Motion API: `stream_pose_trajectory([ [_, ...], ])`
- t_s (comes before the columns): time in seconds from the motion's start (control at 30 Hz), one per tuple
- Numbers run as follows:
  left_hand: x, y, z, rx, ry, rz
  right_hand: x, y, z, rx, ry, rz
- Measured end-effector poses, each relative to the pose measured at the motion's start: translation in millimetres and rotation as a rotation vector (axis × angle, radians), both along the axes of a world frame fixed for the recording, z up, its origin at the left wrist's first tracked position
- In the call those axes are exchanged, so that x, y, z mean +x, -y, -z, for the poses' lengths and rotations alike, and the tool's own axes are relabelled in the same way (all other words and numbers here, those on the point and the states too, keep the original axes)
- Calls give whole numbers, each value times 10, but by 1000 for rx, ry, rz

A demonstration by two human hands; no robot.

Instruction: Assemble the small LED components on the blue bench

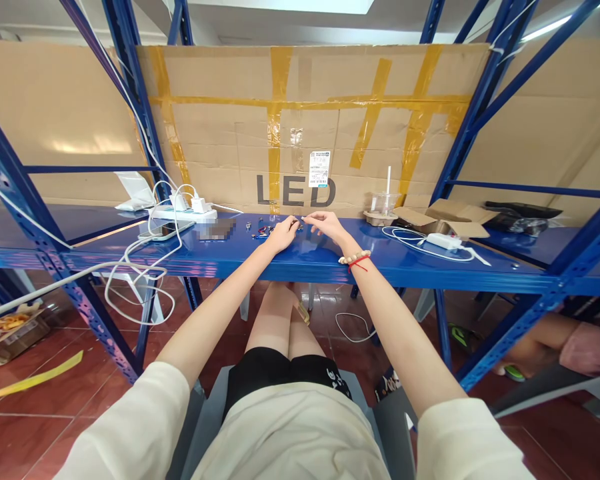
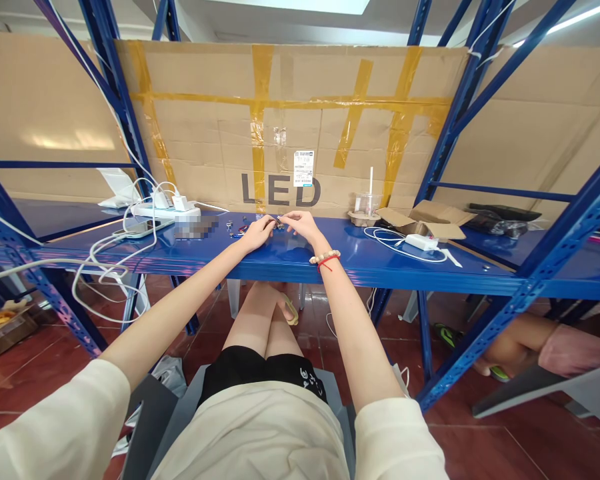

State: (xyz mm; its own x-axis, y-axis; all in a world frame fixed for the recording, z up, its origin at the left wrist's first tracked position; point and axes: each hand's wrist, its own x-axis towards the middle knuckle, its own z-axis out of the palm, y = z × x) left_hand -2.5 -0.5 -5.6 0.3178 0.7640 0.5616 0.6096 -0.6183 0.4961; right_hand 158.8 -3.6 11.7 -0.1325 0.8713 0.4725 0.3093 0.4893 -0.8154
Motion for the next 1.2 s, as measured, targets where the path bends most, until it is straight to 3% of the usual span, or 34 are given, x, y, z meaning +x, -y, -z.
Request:
stream_pose_trajectory([
  [0.8, -1, 6, -2, -12, -2, 26, 5, -10, 13, 40, 14, -19],
  [1.2, 10, 32, -8, -17, 11, 12, 3, 14, 1, -30, 0, -26],
])
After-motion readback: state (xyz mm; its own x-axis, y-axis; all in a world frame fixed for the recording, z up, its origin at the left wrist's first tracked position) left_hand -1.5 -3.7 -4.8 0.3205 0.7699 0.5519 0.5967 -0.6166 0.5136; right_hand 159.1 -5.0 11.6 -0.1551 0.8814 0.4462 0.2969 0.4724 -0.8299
